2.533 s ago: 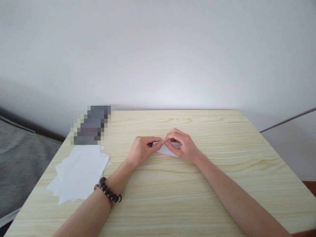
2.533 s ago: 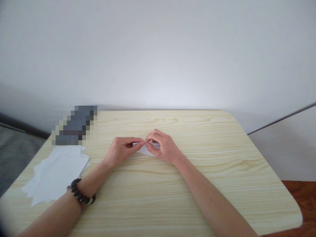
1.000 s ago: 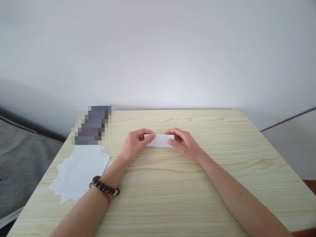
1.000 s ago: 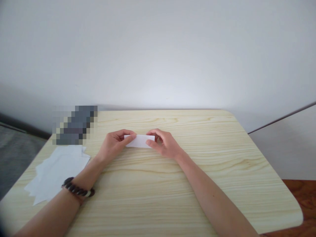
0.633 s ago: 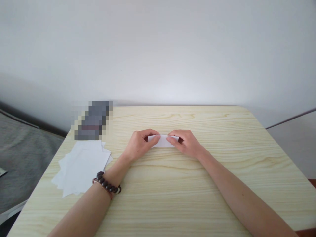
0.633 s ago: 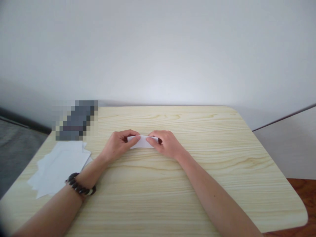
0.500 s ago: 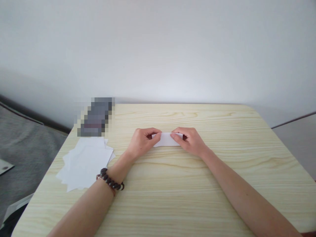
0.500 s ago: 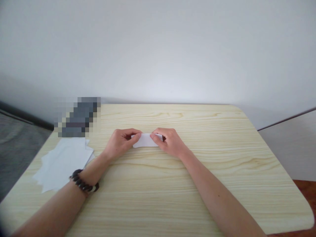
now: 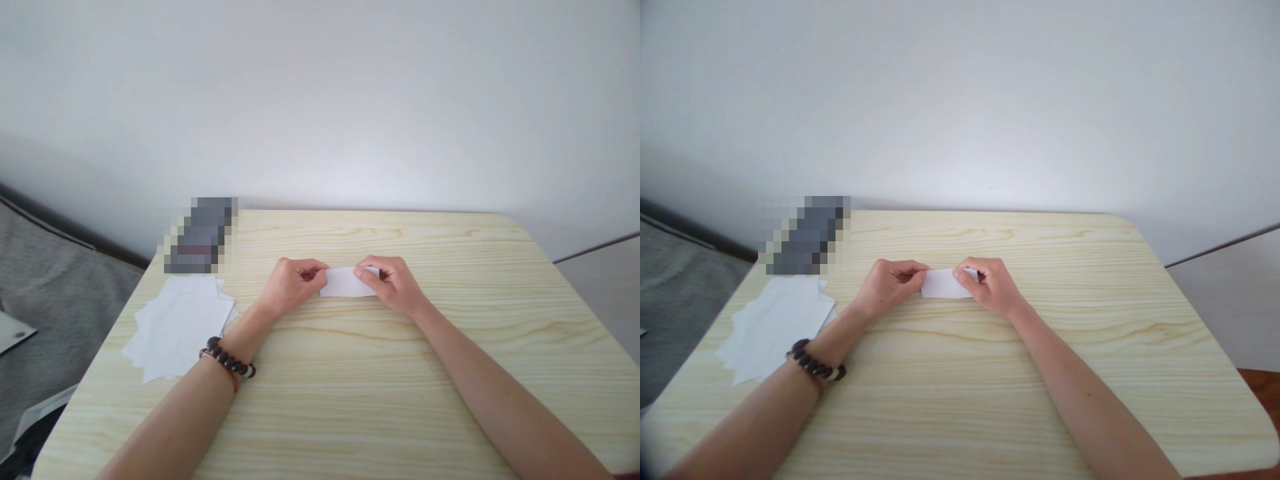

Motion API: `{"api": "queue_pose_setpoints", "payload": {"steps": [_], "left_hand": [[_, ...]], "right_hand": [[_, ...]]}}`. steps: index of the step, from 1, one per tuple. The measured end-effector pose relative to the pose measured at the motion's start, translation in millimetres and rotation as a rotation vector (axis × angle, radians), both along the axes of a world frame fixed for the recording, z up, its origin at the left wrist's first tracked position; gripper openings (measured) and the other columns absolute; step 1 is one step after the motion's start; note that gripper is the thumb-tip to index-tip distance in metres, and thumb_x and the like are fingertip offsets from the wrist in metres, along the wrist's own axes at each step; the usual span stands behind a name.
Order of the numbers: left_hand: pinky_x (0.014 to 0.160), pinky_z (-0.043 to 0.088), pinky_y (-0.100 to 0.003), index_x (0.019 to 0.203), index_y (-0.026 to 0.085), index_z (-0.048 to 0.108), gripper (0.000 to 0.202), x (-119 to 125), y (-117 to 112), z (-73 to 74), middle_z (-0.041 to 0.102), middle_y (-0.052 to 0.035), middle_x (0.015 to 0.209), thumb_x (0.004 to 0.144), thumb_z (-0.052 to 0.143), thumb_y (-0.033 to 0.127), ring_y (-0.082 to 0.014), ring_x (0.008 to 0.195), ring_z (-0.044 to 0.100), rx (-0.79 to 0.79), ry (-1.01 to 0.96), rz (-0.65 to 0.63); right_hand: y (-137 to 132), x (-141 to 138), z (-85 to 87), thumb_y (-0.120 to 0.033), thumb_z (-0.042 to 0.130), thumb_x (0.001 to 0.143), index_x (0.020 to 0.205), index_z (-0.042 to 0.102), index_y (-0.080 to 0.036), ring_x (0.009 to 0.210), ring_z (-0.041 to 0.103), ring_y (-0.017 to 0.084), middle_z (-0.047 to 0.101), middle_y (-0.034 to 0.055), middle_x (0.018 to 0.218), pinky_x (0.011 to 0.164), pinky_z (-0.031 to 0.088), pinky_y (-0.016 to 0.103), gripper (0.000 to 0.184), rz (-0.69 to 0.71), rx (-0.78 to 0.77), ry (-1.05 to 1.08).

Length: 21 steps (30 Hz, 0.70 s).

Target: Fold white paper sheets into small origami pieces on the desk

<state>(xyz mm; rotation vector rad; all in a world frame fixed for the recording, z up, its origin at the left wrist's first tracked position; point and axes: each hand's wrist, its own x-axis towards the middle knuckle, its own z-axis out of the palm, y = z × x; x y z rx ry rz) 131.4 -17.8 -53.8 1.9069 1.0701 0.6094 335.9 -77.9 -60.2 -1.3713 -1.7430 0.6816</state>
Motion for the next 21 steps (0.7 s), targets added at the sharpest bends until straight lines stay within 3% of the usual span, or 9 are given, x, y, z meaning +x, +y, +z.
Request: {"api": "queue_pose_setpoints", "payload": {"steps": [3,8,12,14,17,21], "left_hand": [[0.056,0.047,-0.021,0.083,0.013,0.075,0.028,-2,2,-0.3,0.072,-0.0022,0.069,0.076,0.054,0.03,-0.014,0.061,0.064,-0.028,-0.013,0.004],[0.065,0.055,-0.025,0.086,0.012,0.072,0.026,-3,6,0.9,0.074,-0.0054,0.079,0.076,0.053,0.027,-0.0153,0.068,0.068,-0.229,-0.165,0.019],[0.062,0.052,-0.023,0.097,0.012,0.071,0.031,-2,5,4.9,0.069,-0.0021,0.067,0.08,0.05,0.027,-0.0129,0.061,0.062,-0.213,-0.17,0.025],[0.06,0.049,-0.022,0.098,0.012,0.071,0.032,-2,3,6.6,0.069,-0.0026,0.071,0.084,0.051,0.033,-0.0125,0.062,0.06,-0.195,-0.172,-0.011],[0.054,0.042,-0.021,0.09,0.013,0.072,0.035,-2,2,5.6,0.068,-0.003,0.074,0.084,0.055,0.043,-0.0118,0.061,0.056,-0.138,-0.128,-0.079],[0.049,0.037,-0.021,0.082,0.014,0.072,0.035,-2,4,-0.7,0.063,-0.0008,0.064,0.083,0.057,0.046,-0.011,0.055,0.052,-0.071,-0.056,-0.048]], "right_hand": [[0,4,-0.3,-0.033,0.054,0.086,0.07,0.064,-0.016,0.052,0.044,0.009,0.059,-0.0006,0.061,0.047,0.029,0.023,0.026,-0.021,-0.024,0.041],[3,12,-2.6,-0.034,0.054,0.084,0.064,0.059,-0.017,0.054,0.045,0.011,0.054,-0.0008,0.059,0.05,0.032,0.023,0.026,-0.133,-0.015,0.191],[3,9,-2.9,-0.035,0.055,0.084,0.066,0.062,-0.017,0.053,0.043,0.01,0.053,-0.0012,0.058,0.049,0.031,0.023,0.026,-0.029,-0.089,0.151],[3,6,-2.4,-0.036,0.055,0.085,0.07,0.064,-0.017,0.053,0.043,0.01,0.055,-0.0009,0.061,0.048,0.03,0.023,0.026,-0.001,-0.103,0.113],[2,3,-2.5,-0.038,0.057,0.085,0.071,0.065,-0.017,0.05,0.041,0.009,0.055,-0.0014,0.06,0.046,0.028,0.022,0.027,-0.005,-0.115,0.055],[4,1,-5.1,-0.042,0.063,0.082,0.076,0.065,-0.018,0.051,0.041,0.009,0.054,-0.0021,0.06,0.048,0.031,0.022,0.025,-0.076,-0.092,0.069]]}}
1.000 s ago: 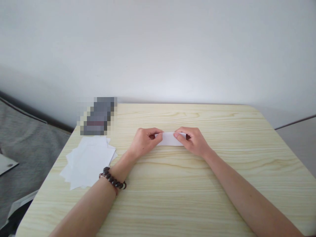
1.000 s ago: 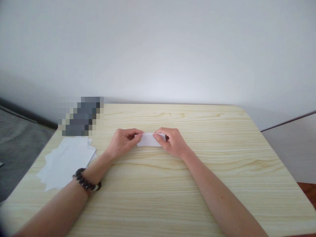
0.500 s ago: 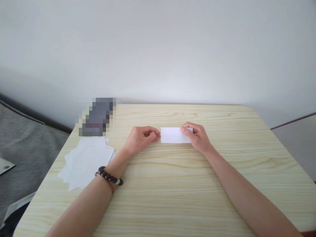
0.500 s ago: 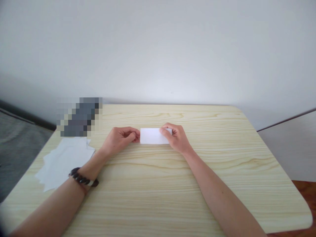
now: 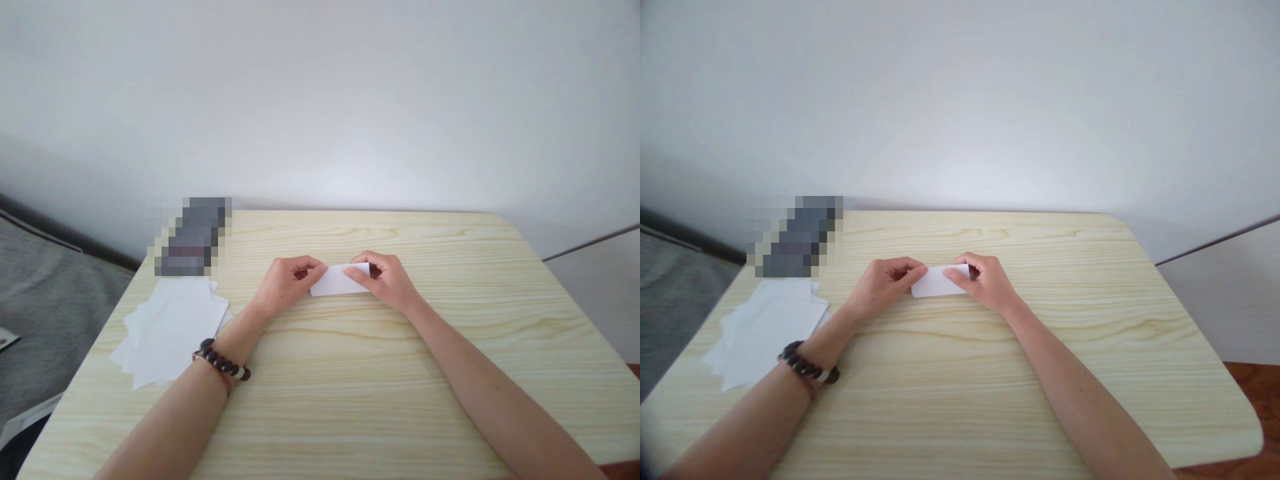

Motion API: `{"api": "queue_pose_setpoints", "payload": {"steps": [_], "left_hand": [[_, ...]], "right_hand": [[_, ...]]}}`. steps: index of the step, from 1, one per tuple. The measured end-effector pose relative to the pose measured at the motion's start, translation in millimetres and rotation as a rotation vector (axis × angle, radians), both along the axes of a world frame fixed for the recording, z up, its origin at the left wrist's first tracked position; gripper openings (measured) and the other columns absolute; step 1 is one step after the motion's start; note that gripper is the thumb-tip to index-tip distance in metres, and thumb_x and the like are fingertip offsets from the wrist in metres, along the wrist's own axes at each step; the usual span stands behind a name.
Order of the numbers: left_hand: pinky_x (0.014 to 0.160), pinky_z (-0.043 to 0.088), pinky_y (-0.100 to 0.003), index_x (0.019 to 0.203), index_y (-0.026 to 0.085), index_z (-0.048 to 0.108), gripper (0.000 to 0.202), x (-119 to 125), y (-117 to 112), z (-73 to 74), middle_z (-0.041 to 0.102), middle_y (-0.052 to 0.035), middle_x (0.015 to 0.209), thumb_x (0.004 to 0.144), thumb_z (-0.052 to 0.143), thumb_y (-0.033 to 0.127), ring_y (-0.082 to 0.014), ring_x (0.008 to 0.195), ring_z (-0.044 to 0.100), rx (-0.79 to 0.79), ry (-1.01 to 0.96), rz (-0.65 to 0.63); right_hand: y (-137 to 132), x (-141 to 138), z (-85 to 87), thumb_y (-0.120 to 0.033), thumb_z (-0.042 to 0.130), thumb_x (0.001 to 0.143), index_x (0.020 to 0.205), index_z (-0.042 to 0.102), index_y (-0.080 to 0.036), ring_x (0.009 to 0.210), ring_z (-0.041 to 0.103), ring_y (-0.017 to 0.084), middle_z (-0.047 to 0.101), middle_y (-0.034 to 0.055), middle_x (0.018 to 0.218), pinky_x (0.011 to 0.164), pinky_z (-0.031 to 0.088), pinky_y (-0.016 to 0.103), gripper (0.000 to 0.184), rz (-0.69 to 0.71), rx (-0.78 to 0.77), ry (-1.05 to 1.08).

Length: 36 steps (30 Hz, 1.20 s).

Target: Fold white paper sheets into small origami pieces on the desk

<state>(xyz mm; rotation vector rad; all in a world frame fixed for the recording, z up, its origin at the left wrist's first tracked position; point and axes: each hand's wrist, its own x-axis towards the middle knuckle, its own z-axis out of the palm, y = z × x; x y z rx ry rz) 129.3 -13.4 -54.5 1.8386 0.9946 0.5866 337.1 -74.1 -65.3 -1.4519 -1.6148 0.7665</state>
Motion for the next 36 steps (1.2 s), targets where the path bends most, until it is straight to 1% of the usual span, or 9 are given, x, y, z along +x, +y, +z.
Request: {"api": "queue_pose_setpoints", "payload": {"steps": [5,11,14,17,19,21,27,32,36], "left_hand": [[0.052,0.04,-0.021,0.085,0.014,0.071,0.036,0,2,-3.5,0.067,-0.0025,0.069,0.084,0.056,0.047,-0.0128,0.059,0.056,0.029,0.01,0.031],[0.053,0.04,-0.021,0.084,0.016,0.072,0.029,3,0,-2.9,0.067,-0.0006,0.067,0.084,0.057,0.041,-0.0108,0.054,0.052,0.149,0.084,0.084],[0.057,0.043,-0.022,0.091,0.018,0.071,0.024,3,0,-5.8,0.067,0.0011,0.067,0.083,0.058,0.037,-0.0104,0.054,0.051,0.228,0.117,0.096],[0.074,0.047,-0.027,0.096,0.021,0.071,0.02,2,2,-8.8,0.07,-0.0022,0.084,0.084,0.059,0.031,-0.0147,0.073,0.057,0.417,0.132,-0.001],[0.087,0.045,-0.034,0.101,0.024,0.072,0.021,1,2,-9.7,0.068,-0.0047,0.103,0.084,0.062,0.03,-0.0189,0.09,0.056,0.549,0.153,-0.109],[0.093,0.042,-0.039,0.107,0.029,0.071,0.024,0,2,-9.9,0.063,-0.0053,0.113,0.084,0.064,0.032,-0.0219,0.099,0.053,0.621,0.204,-0.176],[0.091,0.043,-0.04,0.113,0.026,0.068,0.026,-1,2,-10.3,0.06,-0.0072,0.108,0.091,0.054,0.031,-0.0224,0.101,0.05,0.695,0.318,-0.143],[0.091,0.042,-0.041,0.114,0.024,0.067,0.028,-2,3,-11.1,0.058,-0.0083,0.111,0.092,0.049,0.027,-0.0237,0.102,0.049,0.732,0.373,-0.101],[0.092,0.04,-0.045,0.123,0.026,0.062,0.035,-2,2,-10.2,0.054,-0.0097,0.12,0.093,0.044,0.023,-0.0269,0.109,0.046,0.72,0.417,-0.136]], "right_hand": [[3,1,-3.3,-0.043,0.068,0.078,0.083,0.066,-0.018,0.054,0.044,0.01,0.056,-0.0015,0.063,0.052,0.037,0.023,0.025,-0.124,0.032,0.037],[4,1,-4.1,-0.04,0.066,0.08,0.083,0.067,-0.018,0.053,0.044,0.01,0.053,-0.0028,0.059,0.052,0.036,0.024,0.022,-0.144,0.069,-0.008],[4,0,-4.0,-0.04,0.065,0.081,0.083,0.068,-0.019,0.053,0.045,0.011,0.055,-0.0019,0.06,0.052,0.037,0.024,0.022,-0.126,0.076,-0.053],[5,-2,-3.9,-0.037,0.065,0.081,0.082,0.068,-0.019,0.054,0.047,0.011,0.058,-0.0012,0.062,0.053,0.037,0.024,0.019,-0.11,0.093,-0.114],[5,-3,-4.3,-0.035,0.065,0.082,0.082,0.068,-0.018,0.054,0.048,0.011,0.058,-0.0012,0.062,0.054,0.038,0.024,0.017,-0.105,0.106,-0.151],[6,-4,-5.1,-0.033,0.065,0.082,0.082,0.068,-0.018,0.056,0.049,0.011,0.059,-0.0007,0.063,0.056,0.039,0.024,0.015,-0.105,0.12,-0.197],[7,-2,-9.2,-0.03,0.067,0.08,0.087,0.069,-0.018,0.061,0.055,0.013,0.065,0.0024,0.071,0.061,0.046,0.027,0.014,-0.134,0.165,-0.233],[6,0,-13.7,-0.025,0.06,0.086,0.096,0.072,-0.02,0.077,0.064,0.016,0.07,0.0068,0.092,0.069,0.053,0.029,0.016,-0.072,0.23,-0.211],[6,2,-16.1,-0.022,0.051,0.093,0.106,0.071,-0.022,0.086,0.063,0.017,0.068,0.0076,0.097,0.077,0.052,0.031,0.024,0.013,0.328,-0.339]]}}
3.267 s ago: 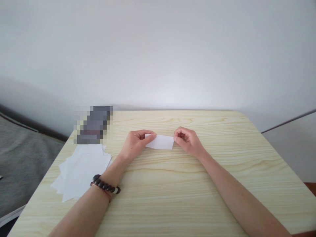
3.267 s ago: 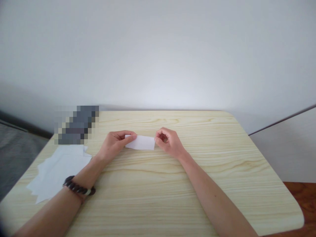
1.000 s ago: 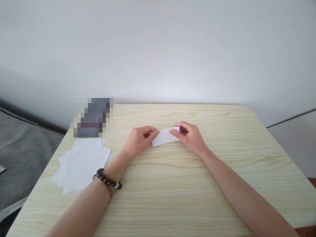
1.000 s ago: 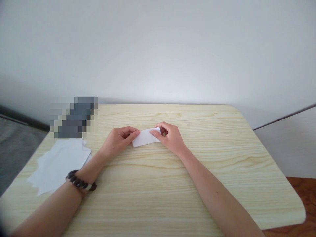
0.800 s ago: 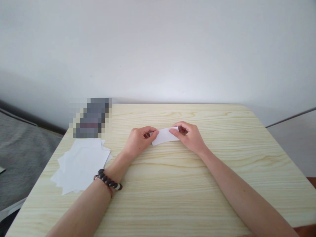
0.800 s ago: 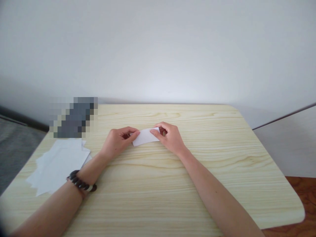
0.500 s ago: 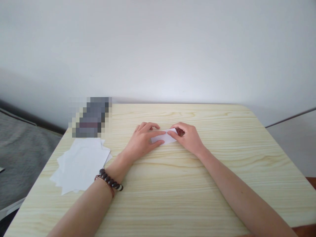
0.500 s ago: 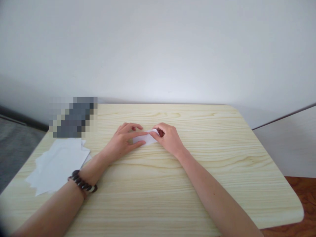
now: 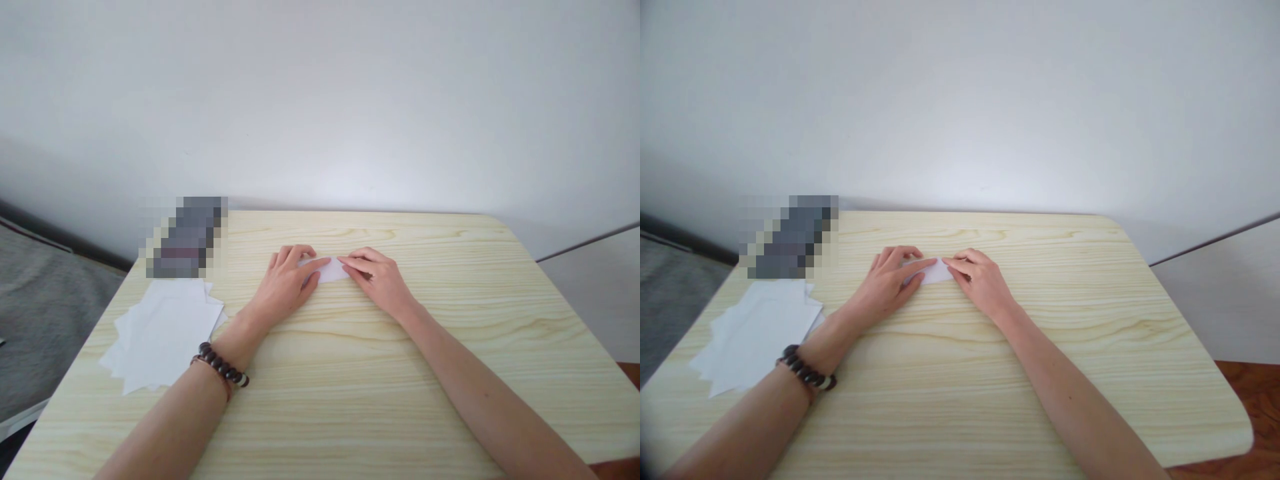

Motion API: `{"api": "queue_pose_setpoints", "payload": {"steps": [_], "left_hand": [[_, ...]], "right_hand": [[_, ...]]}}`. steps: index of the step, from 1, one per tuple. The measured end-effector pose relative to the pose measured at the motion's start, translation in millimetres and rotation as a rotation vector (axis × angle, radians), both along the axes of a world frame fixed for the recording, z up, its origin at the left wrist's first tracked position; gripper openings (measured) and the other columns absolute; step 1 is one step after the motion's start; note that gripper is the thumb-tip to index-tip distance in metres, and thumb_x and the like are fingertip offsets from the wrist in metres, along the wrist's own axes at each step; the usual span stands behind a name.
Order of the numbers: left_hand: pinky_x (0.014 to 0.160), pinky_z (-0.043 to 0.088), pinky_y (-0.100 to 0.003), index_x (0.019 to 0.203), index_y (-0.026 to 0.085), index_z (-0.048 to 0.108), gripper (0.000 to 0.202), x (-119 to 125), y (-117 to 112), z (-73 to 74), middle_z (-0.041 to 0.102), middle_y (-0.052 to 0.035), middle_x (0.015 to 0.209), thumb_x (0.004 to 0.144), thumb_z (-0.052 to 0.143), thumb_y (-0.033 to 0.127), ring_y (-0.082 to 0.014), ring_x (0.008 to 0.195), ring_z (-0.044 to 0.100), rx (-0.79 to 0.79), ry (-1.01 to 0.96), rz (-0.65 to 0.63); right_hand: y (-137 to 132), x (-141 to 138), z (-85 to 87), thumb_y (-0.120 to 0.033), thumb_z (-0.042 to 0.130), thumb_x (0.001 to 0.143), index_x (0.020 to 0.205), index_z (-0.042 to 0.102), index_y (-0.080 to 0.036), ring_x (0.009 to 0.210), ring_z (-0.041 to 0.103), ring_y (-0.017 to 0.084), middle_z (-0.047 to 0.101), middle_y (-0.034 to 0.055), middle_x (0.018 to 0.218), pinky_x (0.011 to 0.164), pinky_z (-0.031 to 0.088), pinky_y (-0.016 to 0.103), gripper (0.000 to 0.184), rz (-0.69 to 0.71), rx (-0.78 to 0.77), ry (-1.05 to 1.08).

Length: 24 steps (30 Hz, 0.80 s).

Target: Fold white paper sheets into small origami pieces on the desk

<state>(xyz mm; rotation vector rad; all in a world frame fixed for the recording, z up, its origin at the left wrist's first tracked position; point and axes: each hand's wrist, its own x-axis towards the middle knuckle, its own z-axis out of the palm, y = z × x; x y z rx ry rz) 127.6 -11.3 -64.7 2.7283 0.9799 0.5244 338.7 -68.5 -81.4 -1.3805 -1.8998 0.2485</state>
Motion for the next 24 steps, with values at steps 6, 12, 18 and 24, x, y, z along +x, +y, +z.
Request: {"api": "queue_pose_setpoints", "payload": {"steps": [6,12,18,24], "left_hand": [[0.092,0.04,-0.044,0.125,0.025,0.06,0.04,-0.2,-0.9,0.5,0.055,-0.0099,0.118,0.092,0.041,0.016,-0.0267,0.11,0.045,-0.02,-0.008,-0.011],[0.094,0.04,-0.042,0.123,0.025,0.061,0.039,0.2,-0.2,0.1,0.056,-0.0083,0.116,0.092,0.04,0.015,-0.0245,0.108,0.047,-0.036,-0.04,-0.009],[0.091,0.041,-0.043,0.126,0.021,0.058,0.038,1.8,-0.1,-1.7,0.057,-0.0097,0.118,0.093,0.04,0.017,-0.0258,0.11,0.047,-0.011,0.0,0.018],[0.09,0.042,-0.042,0.128,0.023,0.057,0.039,2.7,-0.3,-4.1,0.057,-0.009,0.117,0.094,0.039,0.017,-0.0255,0.108,0.049,0.026,0.011,0.028]], "right_hand": [[-0.9,0.5,2.9,-0.019,0.045,0.096,0.118,0.066,-0.025,0.095,0.059,0.019,0.065,0.0085,0.105,0.086,0.049,0.036,0.032,0.071,0.009,-0.212],[-1.5,2.4,5.4,-0.019,0.045,0.096,0.121,0.064,-0.027,0.091,0.056,0.019,0.063,0.0077,0.102,0.084,0.048,0.036,0.033,0.107,0.009,-0.255],[-0.1,5.0,5.8,-0.019,0.046,0.095,0.118,0.067,-0.026,0.086,0.055,0.018,0.061,0.0079,0.101,0.081,0.048,0.035,0.031,0.129,0.026,-0.265],[0.5,4.7,6.3,-0.017,0.045,0.095,0.121,0.065,-0.023,0.088,0.055,0.018,0.063,0.0077,0.105,0.083,0.048,0.036,0.032,0.155,0.029,-0.279]]}}
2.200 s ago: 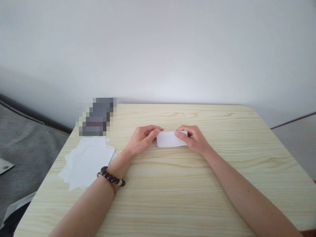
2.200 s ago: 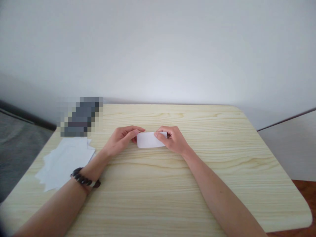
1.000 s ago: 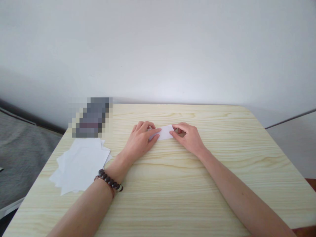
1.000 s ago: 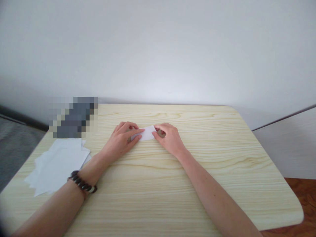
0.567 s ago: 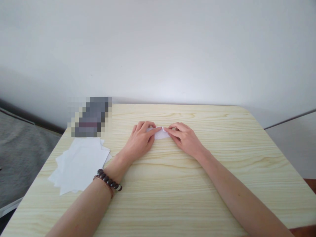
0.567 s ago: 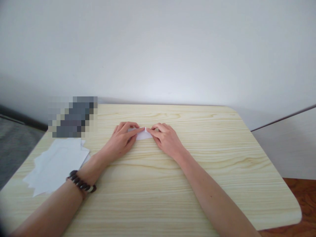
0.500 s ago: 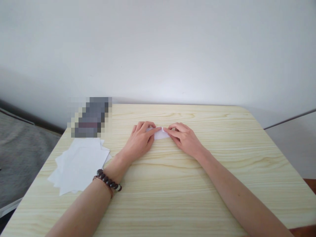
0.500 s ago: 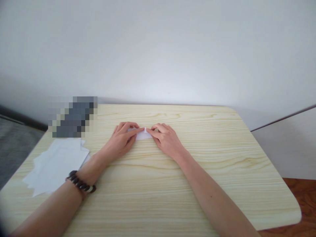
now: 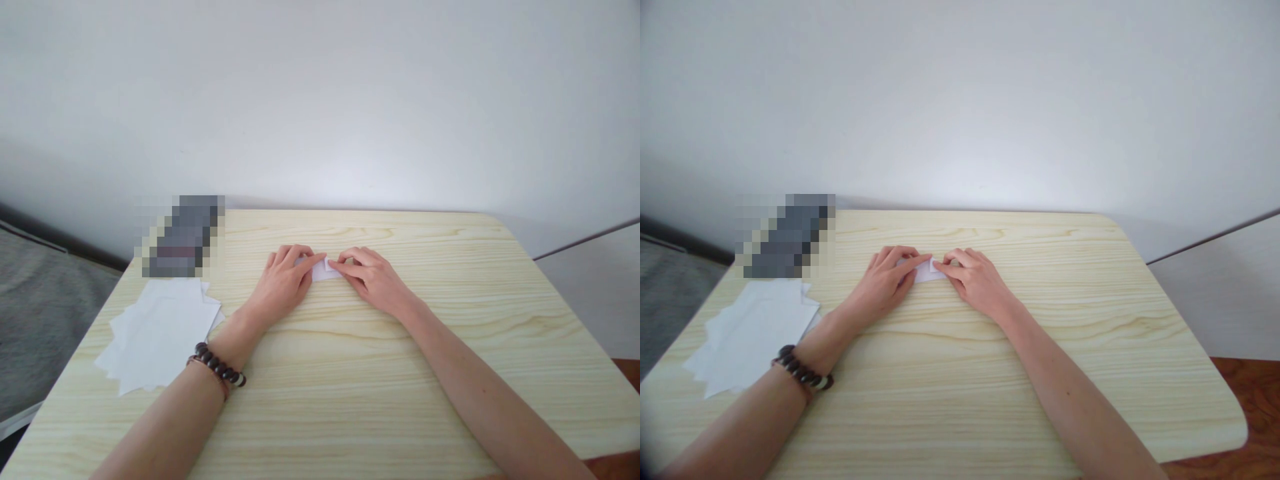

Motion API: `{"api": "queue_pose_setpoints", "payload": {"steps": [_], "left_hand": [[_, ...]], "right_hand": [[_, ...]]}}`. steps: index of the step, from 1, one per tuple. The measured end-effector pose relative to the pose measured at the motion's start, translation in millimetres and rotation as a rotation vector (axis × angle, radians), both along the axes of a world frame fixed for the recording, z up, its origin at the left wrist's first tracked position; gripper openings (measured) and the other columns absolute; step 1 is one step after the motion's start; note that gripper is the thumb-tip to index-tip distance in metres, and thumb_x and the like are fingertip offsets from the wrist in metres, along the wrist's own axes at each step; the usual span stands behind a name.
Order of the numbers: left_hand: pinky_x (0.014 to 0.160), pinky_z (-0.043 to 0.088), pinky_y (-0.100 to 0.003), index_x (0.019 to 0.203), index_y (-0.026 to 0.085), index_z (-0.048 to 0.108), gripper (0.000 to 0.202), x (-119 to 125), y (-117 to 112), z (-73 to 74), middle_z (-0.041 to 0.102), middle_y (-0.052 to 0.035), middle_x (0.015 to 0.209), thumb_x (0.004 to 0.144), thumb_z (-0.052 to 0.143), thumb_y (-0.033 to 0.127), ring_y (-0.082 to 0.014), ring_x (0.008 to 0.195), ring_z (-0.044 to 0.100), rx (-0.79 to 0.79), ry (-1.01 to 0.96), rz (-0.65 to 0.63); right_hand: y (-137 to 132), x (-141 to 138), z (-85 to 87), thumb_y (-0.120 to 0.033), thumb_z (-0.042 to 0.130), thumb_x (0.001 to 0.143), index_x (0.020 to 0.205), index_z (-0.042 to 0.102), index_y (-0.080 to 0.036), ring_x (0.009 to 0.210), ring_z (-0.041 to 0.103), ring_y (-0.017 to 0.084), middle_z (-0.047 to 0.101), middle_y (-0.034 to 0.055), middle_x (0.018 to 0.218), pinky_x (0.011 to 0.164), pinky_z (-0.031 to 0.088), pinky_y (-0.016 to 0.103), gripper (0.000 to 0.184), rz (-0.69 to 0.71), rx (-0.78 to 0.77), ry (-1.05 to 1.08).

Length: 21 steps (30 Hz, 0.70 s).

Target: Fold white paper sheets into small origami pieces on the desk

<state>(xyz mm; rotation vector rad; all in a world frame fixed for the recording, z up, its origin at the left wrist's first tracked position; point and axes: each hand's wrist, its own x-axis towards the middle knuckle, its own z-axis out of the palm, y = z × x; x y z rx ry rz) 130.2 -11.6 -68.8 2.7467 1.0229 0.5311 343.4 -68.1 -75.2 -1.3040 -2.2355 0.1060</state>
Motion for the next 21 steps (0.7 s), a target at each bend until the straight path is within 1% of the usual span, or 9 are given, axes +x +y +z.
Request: {"api": "queue_pose_setpoints", "payload": {"steps": [3,6,8,12,16,21], "left_hand": [[0.09,0.042,-0.041,0.126,0.025,0.059,0.039,-1.1,0.2,0.0,0.057,-0.0085,0.117,0.093,0.041,0.017,-0.0252,0.108,0.049,0.016,-0.005,-0.005],[0.09,0.043,-0.041,0.126,0.025,0.059,0.04,-2.0,0.4,0.9,0.057,-0.0082,0.116,0.092,0.042,0.015,-0.0251,0.107,0.049,0.017,0.001,-0.005],[0.09,0.043,-0.041,0.127,0.026,0.058,0.041,-2.2,0.8,1.2,0.057,-0.008,0.115,0.091,0.043,0.015,-0.0249,0.107,0.049,0.02,0.005,-0.011],[0.089,0.043,-0.041,0.128,0.027,0.058,0.042,-1.9,1.8,-0.3,0.057,-0.0079,0.116,0.092,0.043,0.014,-0.0249,0.106,0.048,0.034,0.006,-0.015],[0.09,0.043,-0.04,0.129,0.028,0.058,0.043,-2.0,1.9,-2.4,0.058,-0.0075,0.116,0.091,0.043,0.013,-0.0244,0.106,0.048,0.049,0.002,-0.018],[0.089,0.044,-0.041,0.128,0.028,0.058,0.043,-1.8,1.5,-2.5,0.058,-0.0079,0.115,0.091,0.044,0.012,-0.0251,0.106,0.048,0.066,0.003,-0.017]], "right_hand": [[0.2,0.0,-0.5,-0.014,0.045,0.095,0.121,0.064,-0.021,0.091,0.054,0.018,0.064,0.007,0.11,0.086,0.049,0.037,0.033,0.019,-0.01,-0.006],[0.3,0.1,-1.1,-0.011,0.044,0.094,0.122,0.063,-0.02,0.096,0.054,0.019,0.062,0.0063,0.123,0.091,0.048,0.038,0.035,0.027,-0.021,-0.014],[0.4,0.2,-0.9,-0.01,0.044,0.094,0.123,0.062,-0.018,0.099,0.054,0.02,0.061,0.0064,0.128,0.093,0.048,0.038,0.035,0.035,-0.027,-0.014],[0.6,0.2,0.7,-0.01,0.044,0.094,0.123,0.062,-0.017,0.1,0.055,0.02,0.064,0.0056,0.126,0.092,0.048,0.039,0.035,0.043,-0.059,0.018],[0.8,0.4,1.6,-0.009,0.045,0.094,0.124,0.062,-0.016,0.101,0.056,0.02,0.063,0.0054,0.128,0.093,0.047,0.039,0.035,0.039,-0.091,0.032],[1.0,0.9,1.3,-0.01,0.043,0.094,0.125,0.06,-0.017,0.103,0.056,0.02,0.062,0.0053,0.129,0.095,0.047,0.041,0.036,0.042,-0.103,0.018]]}}
